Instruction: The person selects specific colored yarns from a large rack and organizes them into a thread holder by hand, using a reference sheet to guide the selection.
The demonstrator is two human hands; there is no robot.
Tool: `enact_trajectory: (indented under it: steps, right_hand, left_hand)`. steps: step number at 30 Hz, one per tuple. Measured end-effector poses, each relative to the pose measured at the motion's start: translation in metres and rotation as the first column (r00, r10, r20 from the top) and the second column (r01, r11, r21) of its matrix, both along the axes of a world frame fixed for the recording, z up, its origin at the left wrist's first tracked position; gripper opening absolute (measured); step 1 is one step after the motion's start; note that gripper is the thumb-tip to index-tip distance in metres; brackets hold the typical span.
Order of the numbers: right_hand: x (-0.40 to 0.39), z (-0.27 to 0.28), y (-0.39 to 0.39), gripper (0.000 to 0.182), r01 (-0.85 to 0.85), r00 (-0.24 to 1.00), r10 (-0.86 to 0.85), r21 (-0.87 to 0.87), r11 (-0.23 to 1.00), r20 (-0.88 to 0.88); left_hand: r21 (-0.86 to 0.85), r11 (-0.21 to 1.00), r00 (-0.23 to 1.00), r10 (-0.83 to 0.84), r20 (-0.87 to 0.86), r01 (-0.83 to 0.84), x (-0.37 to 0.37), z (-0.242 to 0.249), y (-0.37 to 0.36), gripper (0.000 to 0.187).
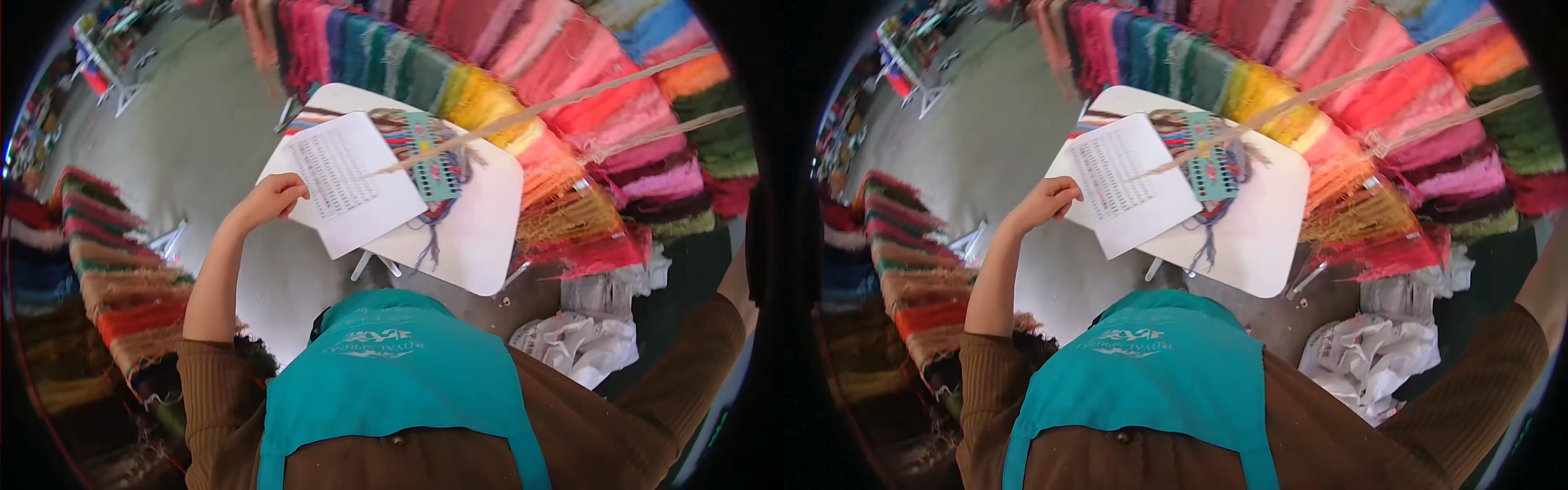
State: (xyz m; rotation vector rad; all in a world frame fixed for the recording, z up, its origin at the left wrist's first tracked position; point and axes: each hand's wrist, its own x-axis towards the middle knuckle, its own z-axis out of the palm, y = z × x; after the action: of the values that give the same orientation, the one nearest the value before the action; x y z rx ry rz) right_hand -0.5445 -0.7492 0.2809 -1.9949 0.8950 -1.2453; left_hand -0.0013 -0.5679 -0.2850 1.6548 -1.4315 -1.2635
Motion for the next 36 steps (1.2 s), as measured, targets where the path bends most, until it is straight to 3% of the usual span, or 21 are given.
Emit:
enact_trajectory:
  steps: [2,4,6,7,9,10,14,17,20,23,24,26,28,31,34,36]
  right_hand:
    - [-0.038,0.01,0.012,0.016,0.041,0.997,-0.04,0.009,0.999,-0.06]
    - [-0.065,0.015,0.025,0.016,0.081,0.989,-0.078,0.018,0.997,-0.122]
    - [-0.083,0.013,0.037,0.016,0.258,0.961,-0.261,-0.047,0.965,-0.092]
    - [-0.089,0.014,0.045,0.014,0.257,0.96,-0.247,0.066,0.964,-0.128]
    - [-0.103,0.01,0.046,0.014,0.347,0.929,-0.337,0.041,0.937,-0.153]
    - [-0.07,-0.027,0.07,0.014,0.49,0.869,-0.493,-0.067,0.869,-0.039]
    - [-0.074,-0.032,0.086,0.013,0.52,0.846,-0.517,-0.013,0.854,-0.13]
    - [-0.075,-0.032,0.097,0.015,0.548,0.816,-0.549,-0.058,0.834,-0.183]
    - [-0.101,-0.026,0.103,0.022,0.671,0.7,-0.699,-0.201,0.714,-0.145]
    - [-0.119,-0.017,0.107,0.021,0.642,0.685,-0.697,-0.277,0.715,-0.212]
    - [-0.127,-0.019,0.111,0.021,0.652,0.673,-0.708,-0.281,0.704,-0.212]
    - [-0.137,-0.025,0.116,0.021,0.677,0.649,-0.732,-0.282,0.68,-0.208]
    - [-0.145,-0.03,0.12,0.021,0.699,0.629,-0.751,-0.276,0.66,-0.203]
    - [-0.152,-0.035,0.126,0.02,0.725,0.607,-0.772,-0.265,0.635,-0.19]
    - [-0.156,-0.04,0.134,0.02,0.752,0.584,-0.792,-0.248,0.611,-0.177]
    - [-0.155,-0.042,0.135,0.02,0.761,0.581,-0.796,-0.234,0.605,-0.169]
  left_hand:
    - [-0.018,0.998,0.998,-0.059,-0.002,0.059,-0.019,0.01,-0.021,0.023]
    - [-0.143,0.976,0.983,-0.174,-0.051,0.166,-0.053,0.022,-0.043,0.021]
    - [-0.157,0.949,0.957,-0.284,-0.052,0.274,-0.092,0.037,-0.062,0.017]
    - [-0.194,0.932,0.943,-0.325,-0.067,0.307,-0.112,0.04,-0.07,0.017]
    - [-0.243,0.901,0.925,-0.378,-0.032,0.36,-0.148,0.043,-0.088,0.017]
    - [-0.27,0.889,0.92,-0.39,-0.023,0.37,-0.165,0.043,-0.095,0.018]
    - [-0.32,0.837,0.879,-0.476,-0.028,0.443,-0.236,0.052,-0.121,0.022]
    - [-0.39,0.78,0.821,-0.563,-0.095,0.49,-0.291,0.051,-0.135,0.028]
    - [-0.459,0.73,0.787,-0.609,-0.102,0.506,-0.345,0.045,-0.148,0.036]
    - [-0.381,0.76,0.741,-0.629,-0.233,0.526,-0.396,0.048,-0.148,0.042]
    - [-0.436,0.722,0.742,-0.65,-0.164,0.537,-0.412,0.049,-0.147,0.048]
    - [-0.468,0.709,0.693,-0.678,-0.247,0.528,-0.44,0.047,-0.144,0.051]
    - [-0.392,0.722,0.654,-0.688,-0.315,0.571,-0.457,0.046,-0.143,0.054]
    - [-0.359,0.642,0.437,-0.744,-0.506,0.677,-0.467,0.047,-0.141,0.062]
    - [-0.351,0.523,0.352,-0.823,-0.446,0.777,-0.46,0.052,-0.131,0.059]
    - [-0.254,0.592,0.43,-0.763,-0.483,0.765,-0.458,0.047,-0.124,0.044]
